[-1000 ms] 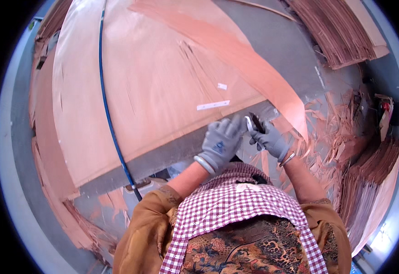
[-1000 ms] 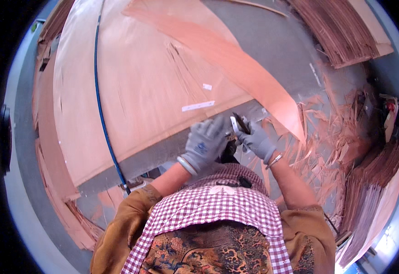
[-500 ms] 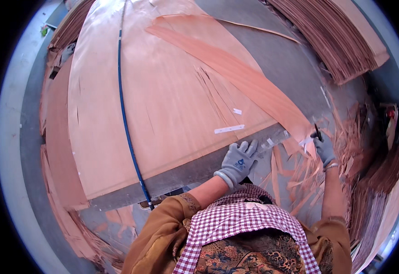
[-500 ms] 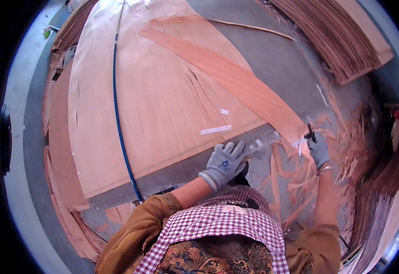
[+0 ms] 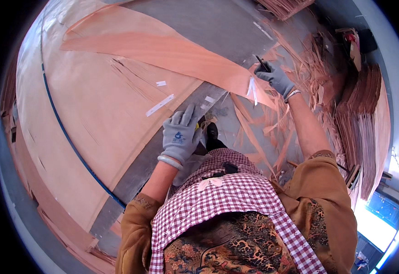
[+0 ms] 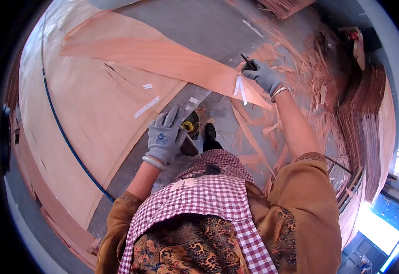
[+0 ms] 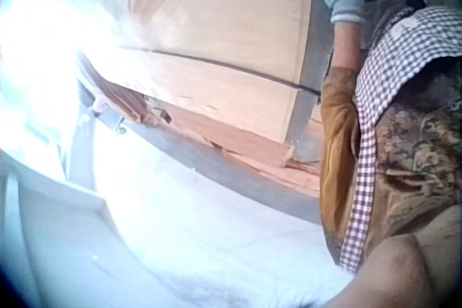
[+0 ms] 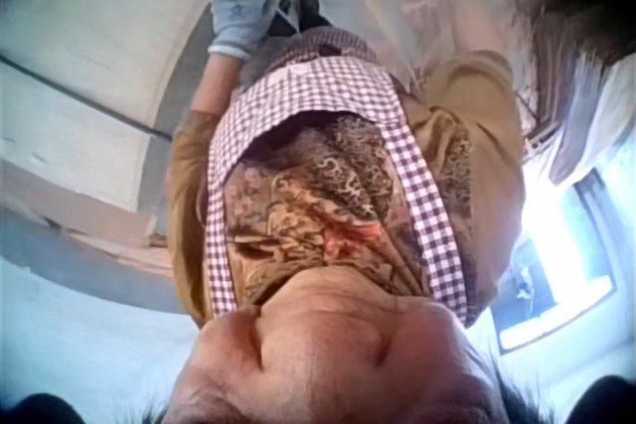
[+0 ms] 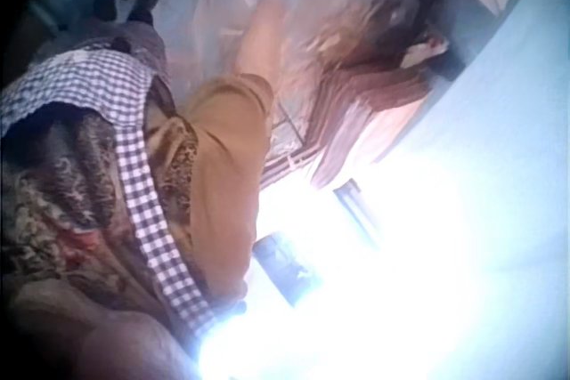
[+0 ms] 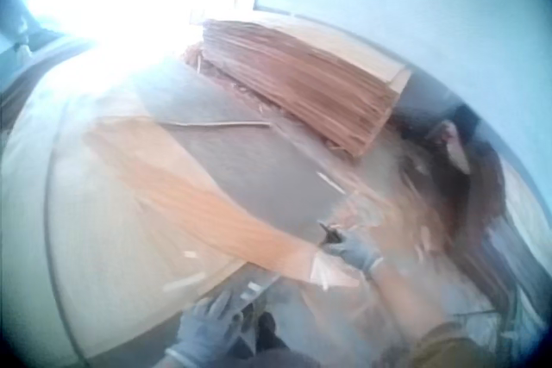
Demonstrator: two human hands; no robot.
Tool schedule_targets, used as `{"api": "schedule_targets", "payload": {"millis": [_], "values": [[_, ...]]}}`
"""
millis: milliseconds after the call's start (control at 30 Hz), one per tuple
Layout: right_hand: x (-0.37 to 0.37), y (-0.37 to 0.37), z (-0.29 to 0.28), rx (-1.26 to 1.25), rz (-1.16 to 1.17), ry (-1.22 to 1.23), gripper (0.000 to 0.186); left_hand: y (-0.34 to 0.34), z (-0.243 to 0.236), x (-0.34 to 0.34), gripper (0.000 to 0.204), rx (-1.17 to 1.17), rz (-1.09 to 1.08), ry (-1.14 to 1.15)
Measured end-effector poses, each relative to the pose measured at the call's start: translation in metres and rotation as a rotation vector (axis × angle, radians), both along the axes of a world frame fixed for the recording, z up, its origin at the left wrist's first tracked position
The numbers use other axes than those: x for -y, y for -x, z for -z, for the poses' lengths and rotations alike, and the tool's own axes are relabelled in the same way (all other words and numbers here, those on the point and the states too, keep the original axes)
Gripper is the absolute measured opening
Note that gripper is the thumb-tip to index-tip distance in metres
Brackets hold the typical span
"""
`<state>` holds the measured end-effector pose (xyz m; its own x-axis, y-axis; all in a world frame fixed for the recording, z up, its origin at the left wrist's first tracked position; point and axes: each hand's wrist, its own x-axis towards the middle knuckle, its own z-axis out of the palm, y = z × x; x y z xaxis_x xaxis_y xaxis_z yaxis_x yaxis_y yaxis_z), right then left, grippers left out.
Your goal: The person cuts strips of wood veneer using a hand knife and a straight-edge guide, then gathers and folds long pieces of veneer by hand.
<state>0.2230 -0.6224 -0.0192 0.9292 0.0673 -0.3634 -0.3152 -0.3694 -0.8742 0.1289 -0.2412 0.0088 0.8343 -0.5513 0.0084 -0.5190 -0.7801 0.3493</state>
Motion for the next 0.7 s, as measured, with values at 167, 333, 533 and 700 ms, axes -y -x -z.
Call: {"api": "schedule_targets", "payload": {"millis": [167,333,533,700], "values": [[-0.013,0.01,-0.02,0.113,0.056,-0.035,0.021,-0.003,-0.004,-0.001,0.046,0.021,-0.078,0.186],[-0.026,0.031,-0.017,0.32,-0.005,0.229,0.032,-0.006,-0.012,0.014,0.036,0.04,-0.092,0.286],[-0.019,0.026,0.025,0.547,-0.001,0.515,0.043,-0.032,0.0,0.036,0.037,0.179,-0.018,0.269],[-0.032,0.051,0.014,0.179,0.186,-0.132,0.04,-0.071,-0.011,0.035,0.056,0.054,0.02,0.066]]}}
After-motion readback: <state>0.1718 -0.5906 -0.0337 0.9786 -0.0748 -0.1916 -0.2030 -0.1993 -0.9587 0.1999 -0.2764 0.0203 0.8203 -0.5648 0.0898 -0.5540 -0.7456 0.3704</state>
